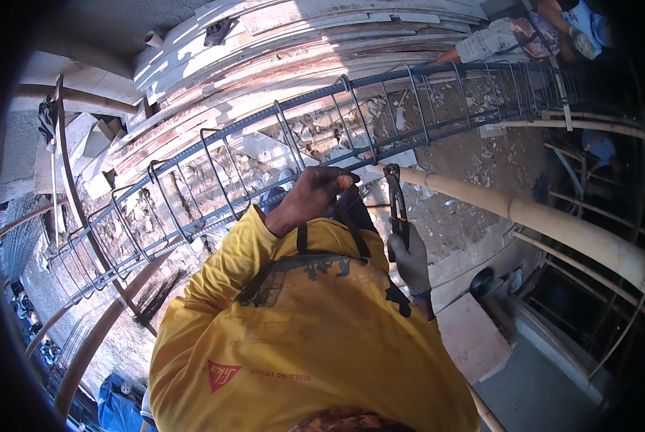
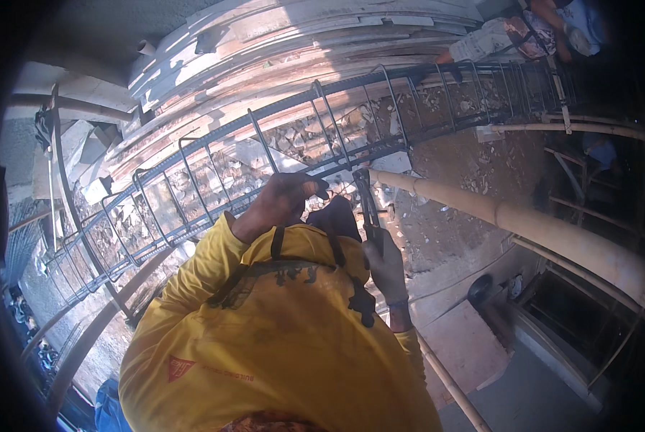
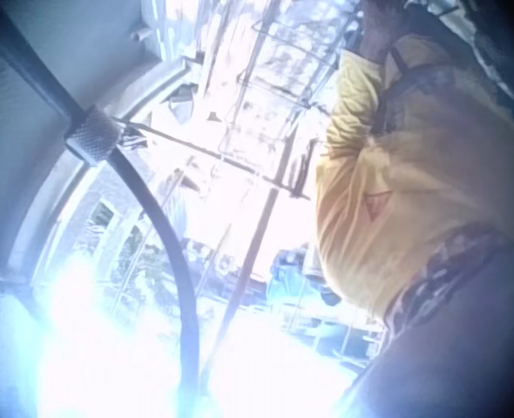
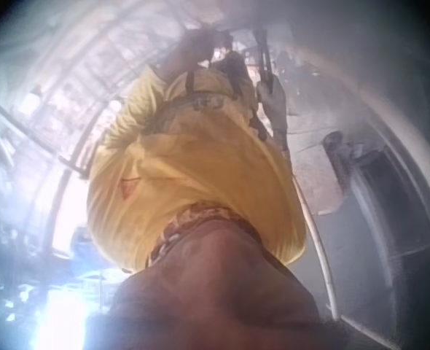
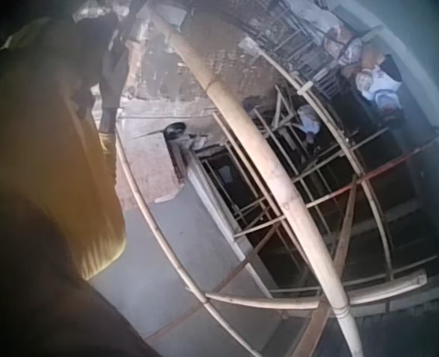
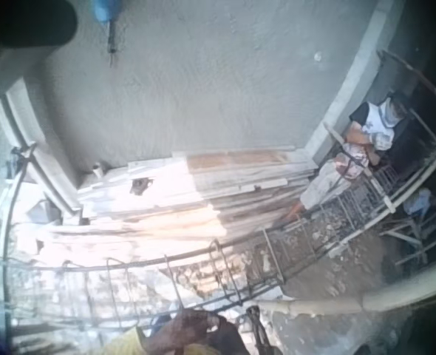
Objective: The person uses pliers to twist wire ties around intersecting rebar rods, securing a rebar cage on a construction site. The worker repeatedly reaches for ties, wraps them around the rebar intersections, and twists them tight to hold the structure together.
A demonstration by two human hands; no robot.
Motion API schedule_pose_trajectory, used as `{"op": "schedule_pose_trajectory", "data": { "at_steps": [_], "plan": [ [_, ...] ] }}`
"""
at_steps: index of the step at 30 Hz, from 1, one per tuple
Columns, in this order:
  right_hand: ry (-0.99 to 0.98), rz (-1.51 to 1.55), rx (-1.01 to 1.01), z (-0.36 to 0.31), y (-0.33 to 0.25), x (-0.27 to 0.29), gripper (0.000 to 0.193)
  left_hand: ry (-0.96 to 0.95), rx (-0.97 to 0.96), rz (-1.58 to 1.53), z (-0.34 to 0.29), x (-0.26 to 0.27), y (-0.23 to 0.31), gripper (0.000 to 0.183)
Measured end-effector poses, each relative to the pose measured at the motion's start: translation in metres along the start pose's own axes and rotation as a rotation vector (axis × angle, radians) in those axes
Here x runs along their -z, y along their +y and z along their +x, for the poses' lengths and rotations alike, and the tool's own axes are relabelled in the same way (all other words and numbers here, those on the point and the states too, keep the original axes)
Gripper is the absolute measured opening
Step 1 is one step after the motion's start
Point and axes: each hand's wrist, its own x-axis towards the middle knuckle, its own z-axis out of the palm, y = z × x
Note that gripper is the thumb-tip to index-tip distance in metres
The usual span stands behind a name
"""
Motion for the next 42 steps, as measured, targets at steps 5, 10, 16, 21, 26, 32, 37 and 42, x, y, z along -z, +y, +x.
{"op": "schedule_pose_trajectory", "data": {
  "at_steps": [5, 10, 16, 21, 26, 32, 37, 42],
  "plan": [
    [-0.101, 0.013, 0.143, 0.017, -0.002, 0.029, 0.032, 0.01, -0.218, -0.086, 0.003, -0.03, -0.002, 0.03],
    [-0.229, 0.109, 0.127, 0.023, 0.013, 0.075, 0.027, 0.039, -0.095, -0.143, 0.01, -0.068, -0.008, 0.032],
    [-0.287, -0.006, 0.439, 0.031, 0.045, 0.115, 0.024, -0.147, -0.075, -0.711, -0.004, -0.142, -0.012, 0.013],
    [-0.484, -0.248, 0.471, 0.058, 0.093, 0.107, 0.031, 0.002, -0.019, -0.867, -0.024, -0.211, -0.035, 0.014],
    [-0.623, -0.106, 0.348, 0.069, 0.14, 0.095, 0.053, 0.134, -0.08, -0.924, -0.055, -0.254, -0.082, 0.013],
    [-0.734, -0.186, 0.424, 0.059, 0.166, 0.091, 0.08, 0.106, -0.134, -0.944, -0.072, -0.272, -0.095, 0.021],
    [-0.706, -0.141, 0.682, 0.07, 0.167, 0.059, 0.082, -0.001, -0.341, -1.144, -0.079, -0.264, -0.071, 0.026],
    [-0.756, 0.052, 0.347, 0.079, 0.138, 0.027, 0.053, 0.325, -0.46, -0.745, -0.102, -0.199, -0.056, 0.024]
  ]
}}
